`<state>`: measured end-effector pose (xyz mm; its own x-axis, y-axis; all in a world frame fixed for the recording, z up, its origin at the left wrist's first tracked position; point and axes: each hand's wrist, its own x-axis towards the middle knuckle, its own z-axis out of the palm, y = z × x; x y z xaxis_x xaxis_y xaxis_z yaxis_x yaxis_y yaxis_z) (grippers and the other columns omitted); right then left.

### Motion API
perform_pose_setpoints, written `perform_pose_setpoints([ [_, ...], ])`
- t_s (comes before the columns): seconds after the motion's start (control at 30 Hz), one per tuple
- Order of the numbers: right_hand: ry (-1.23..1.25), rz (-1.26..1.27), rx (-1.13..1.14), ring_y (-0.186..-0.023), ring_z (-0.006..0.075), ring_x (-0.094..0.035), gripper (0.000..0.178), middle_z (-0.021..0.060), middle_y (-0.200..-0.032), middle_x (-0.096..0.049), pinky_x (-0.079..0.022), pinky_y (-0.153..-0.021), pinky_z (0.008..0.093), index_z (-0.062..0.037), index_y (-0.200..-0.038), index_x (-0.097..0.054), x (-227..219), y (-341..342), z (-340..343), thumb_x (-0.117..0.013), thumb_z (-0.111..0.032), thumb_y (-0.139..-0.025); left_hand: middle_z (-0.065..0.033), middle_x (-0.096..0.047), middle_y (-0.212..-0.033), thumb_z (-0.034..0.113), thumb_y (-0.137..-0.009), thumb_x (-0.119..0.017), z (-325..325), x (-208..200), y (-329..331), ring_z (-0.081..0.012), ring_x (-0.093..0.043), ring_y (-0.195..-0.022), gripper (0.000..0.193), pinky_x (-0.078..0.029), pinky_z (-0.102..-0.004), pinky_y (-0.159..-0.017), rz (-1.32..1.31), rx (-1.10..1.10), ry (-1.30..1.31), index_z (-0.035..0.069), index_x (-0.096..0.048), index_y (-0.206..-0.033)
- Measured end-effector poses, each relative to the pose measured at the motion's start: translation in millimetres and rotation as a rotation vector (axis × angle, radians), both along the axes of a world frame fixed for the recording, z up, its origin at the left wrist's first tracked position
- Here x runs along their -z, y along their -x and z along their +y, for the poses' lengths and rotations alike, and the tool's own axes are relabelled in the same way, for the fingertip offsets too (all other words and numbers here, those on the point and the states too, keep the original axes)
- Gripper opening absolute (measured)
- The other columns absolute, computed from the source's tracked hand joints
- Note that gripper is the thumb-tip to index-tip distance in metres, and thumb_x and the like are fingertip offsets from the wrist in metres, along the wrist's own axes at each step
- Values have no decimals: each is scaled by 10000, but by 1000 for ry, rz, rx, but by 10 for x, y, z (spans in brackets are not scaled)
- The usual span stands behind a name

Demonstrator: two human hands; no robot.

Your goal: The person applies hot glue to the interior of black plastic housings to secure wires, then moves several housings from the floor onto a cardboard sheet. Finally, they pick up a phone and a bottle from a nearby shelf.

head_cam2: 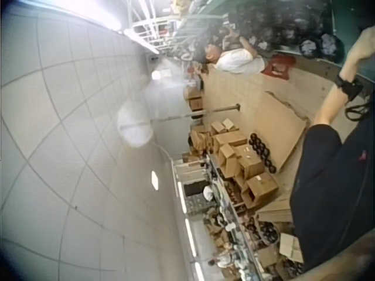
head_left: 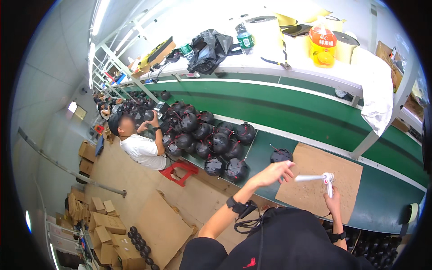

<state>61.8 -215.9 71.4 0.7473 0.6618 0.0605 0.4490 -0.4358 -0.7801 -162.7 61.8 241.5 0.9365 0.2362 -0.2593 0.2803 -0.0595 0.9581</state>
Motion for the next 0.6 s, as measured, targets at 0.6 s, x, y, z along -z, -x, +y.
perform_pose_setpoints([
  [0.6,-157,978,118,-848,153,-659,411,69,-1050,-664,-536,-647,278,-45,-1207,-543,-490,-70,-401,-625,-75,-805,-325,-165,-1503,294,-723,-768,66,2711,939,-486,-216,-1381,929,-347,-479,-1089,625,111,-1012,151,-273,-1496],
])
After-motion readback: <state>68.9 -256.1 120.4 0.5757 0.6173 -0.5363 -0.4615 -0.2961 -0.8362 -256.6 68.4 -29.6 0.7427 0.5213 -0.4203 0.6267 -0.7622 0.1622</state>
